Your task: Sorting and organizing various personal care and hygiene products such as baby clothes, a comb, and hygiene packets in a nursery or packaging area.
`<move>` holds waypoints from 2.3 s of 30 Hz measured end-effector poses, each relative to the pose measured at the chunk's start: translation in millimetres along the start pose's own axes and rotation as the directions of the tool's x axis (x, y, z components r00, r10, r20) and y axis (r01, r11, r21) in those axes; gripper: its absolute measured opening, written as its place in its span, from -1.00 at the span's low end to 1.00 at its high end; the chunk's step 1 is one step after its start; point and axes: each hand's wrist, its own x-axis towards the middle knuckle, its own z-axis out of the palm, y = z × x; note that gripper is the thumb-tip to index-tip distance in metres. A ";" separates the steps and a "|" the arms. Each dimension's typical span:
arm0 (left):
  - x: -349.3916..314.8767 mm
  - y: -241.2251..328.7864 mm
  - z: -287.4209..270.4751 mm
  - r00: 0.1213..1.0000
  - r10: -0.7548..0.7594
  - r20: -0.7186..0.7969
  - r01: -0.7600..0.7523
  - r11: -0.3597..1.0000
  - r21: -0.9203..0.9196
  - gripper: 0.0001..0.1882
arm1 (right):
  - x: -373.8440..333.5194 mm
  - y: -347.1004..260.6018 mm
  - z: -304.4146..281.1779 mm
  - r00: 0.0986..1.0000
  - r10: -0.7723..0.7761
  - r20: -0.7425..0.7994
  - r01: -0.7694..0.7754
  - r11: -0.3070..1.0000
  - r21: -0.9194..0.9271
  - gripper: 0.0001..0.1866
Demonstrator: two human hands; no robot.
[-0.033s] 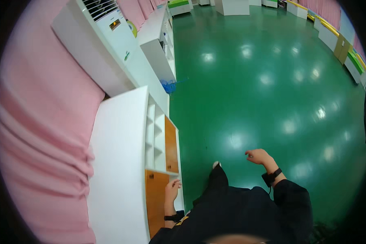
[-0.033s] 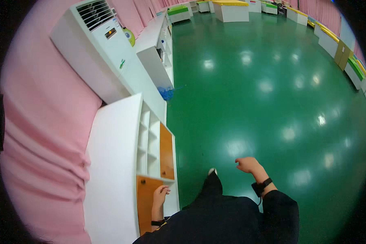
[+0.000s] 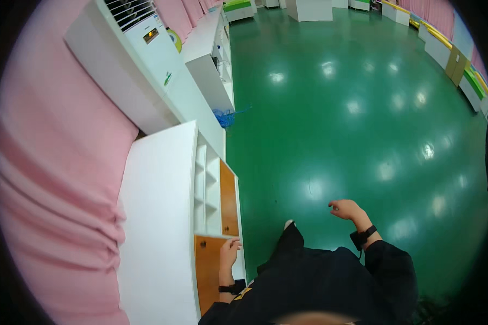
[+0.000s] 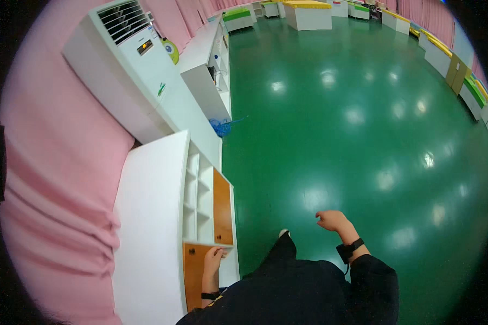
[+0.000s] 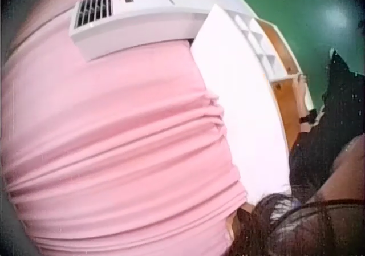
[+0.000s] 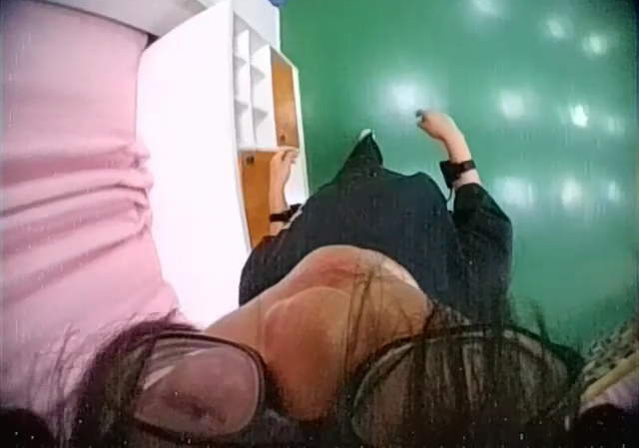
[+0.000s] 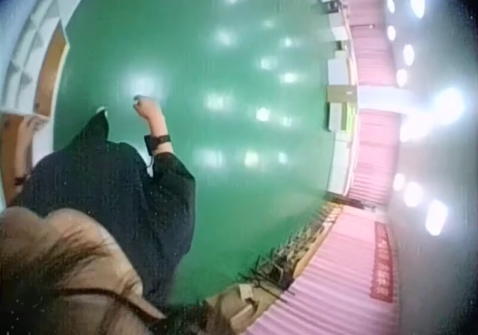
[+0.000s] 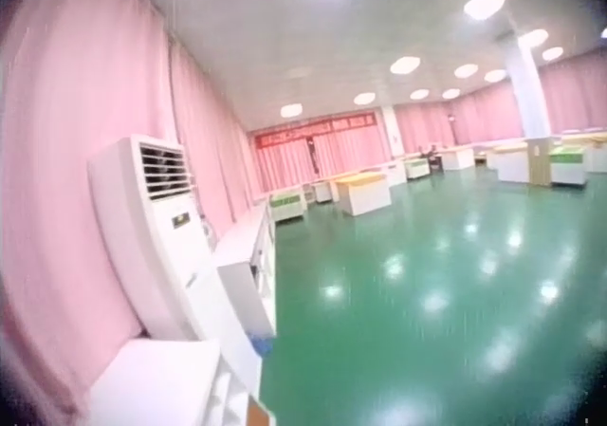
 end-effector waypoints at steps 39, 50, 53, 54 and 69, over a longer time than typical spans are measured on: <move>1326.1 512.6 209.7 0.932 0.155 0.326 -0.269 0.901 0.341 -0.73 | 1105.0 250.0 -596.6 0.925 0.379 -0.018 -0.371 0.914 0.166 -0.65; 1660.4 604.7 271.0 0.962 0.106 0.253 -0.151 0.974 0.167 -0.74 | 1465.3 324.8 -816.3 0.974 0.202 -0.102 -0.202 0.979 0.011 -0.67; 1724.6 615.7 250.8 0.994 0.040 0.103 -0.055 0.987 0.148 -0.75 | 1587.3 304.9 -896.3 0.996 0.035 -0.079 -0.034 0.999 0.023 -0.67; 1749.9 616.5 246.8 0.999 0.021 0.050 -0.027 0.992 0.125 -0.75 | 1624.2 305.5 -913.3 0.996 0.034 -0.079 -0.033 0.999 0.015 -0.67; 2310.6 873.3 381.1 0.946 0.167 0.278 -0.268 0.885 0.380 -0.74 | 1937.7 487.5 -1117.3 0.857 0.490 -0.162 -0.466 0.870 0.164 -0.66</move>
